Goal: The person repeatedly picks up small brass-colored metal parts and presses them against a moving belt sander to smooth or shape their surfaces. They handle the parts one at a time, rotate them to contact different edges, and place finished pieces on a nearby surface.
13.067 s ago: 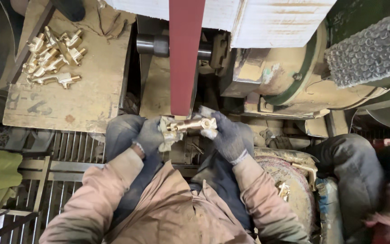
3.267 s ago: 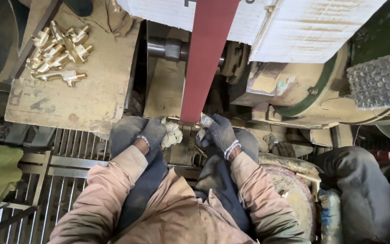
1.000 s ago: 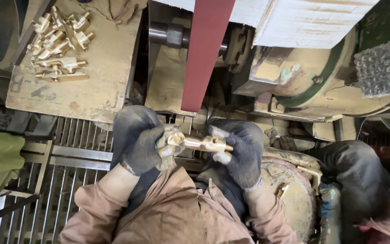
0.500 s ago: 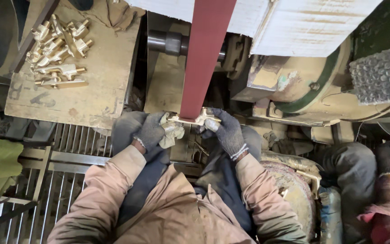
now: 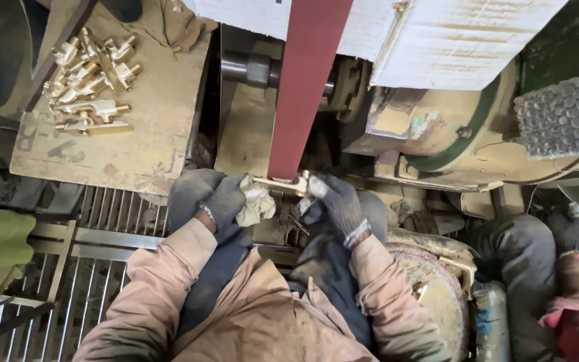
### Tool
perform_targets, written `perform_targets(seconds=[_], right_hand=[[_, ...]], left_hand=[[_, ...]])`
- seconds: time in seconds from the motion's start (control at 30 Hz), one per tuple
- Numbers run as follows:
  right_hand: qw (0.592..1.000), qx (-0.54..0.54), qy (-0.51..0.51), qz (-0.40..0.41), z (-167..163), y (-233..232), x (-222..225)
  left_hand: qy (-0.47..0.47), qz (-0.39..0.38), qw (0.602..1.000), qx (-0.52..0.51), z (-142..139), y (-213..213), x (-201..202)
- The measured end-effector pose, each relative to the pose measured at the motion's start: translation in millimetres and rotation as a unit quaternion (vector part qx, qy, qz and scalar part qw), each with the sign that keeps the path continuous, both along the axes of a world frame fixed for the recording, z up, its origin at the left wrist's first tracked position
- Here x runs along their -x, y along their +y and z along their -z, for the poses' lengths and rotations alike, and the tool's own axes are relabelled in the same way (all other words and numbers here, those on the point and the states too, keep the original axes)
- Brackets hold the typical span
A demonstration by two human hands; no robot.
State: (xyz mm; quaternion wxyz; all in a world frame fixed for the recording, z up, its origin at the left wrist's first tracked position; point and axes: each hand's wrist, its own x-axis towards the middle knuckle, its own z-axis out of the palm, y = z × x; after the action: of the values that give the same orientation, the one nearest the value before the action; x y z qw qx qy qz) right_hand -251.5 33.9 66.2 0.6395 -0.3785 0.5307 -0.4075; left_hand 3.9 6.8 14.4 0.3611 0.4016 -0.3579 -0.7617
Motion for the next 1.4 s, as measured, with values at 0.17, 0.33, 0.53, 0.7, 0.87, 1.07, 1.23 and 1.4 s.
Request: perform_targets(seconds=[0.17, 0.33, 0.53, 0.7, 0.87, 1.07, 1.23, 1.4], right_hand=[[0.999, 0.033, 0.018, 0.019, -9, 40, 4], [0.993, 0.094, 0.068, 0.038, -8, 40, 7], [0.992, 0.094, 0.071, 0.047, 2, 32, 9], [0.995, 0.074, 0.059, 0.040, 7, 25, 8], [0.996, 0.065, 0.038, 0.035, 2, 19, 4], [0.987, 0.142, 0.059, 0.047, -20, 50, 14], [0.973, 0.114, 0.025, 0.201, -37, 106, 51], [0.901, 0.077, 0.076, 0.421, -36, 173, 114]], left_hand=[[0.020, 0.036, 0.998, -0.054, -1, 10, -1], [-0.041, 0.048, 0.998, -0.016, 2, -2, 17], [0.022, 0.019, 0.998, -0.051, 7, -6, 26], [-0.038, 0.012, 0.999, 0.003, 14, -8, 23], [-0.042, -0.010, 0.999, 0.025, 12, -7, 19], [0.070, -0.008, 0.997, -0.022, -13, 25, 6], [-0.019, -0.010, 0.992, 0.125, -32, 47, -23], [-0.226, -0.028, 0.937, 0.264, -54, 72, -81]])
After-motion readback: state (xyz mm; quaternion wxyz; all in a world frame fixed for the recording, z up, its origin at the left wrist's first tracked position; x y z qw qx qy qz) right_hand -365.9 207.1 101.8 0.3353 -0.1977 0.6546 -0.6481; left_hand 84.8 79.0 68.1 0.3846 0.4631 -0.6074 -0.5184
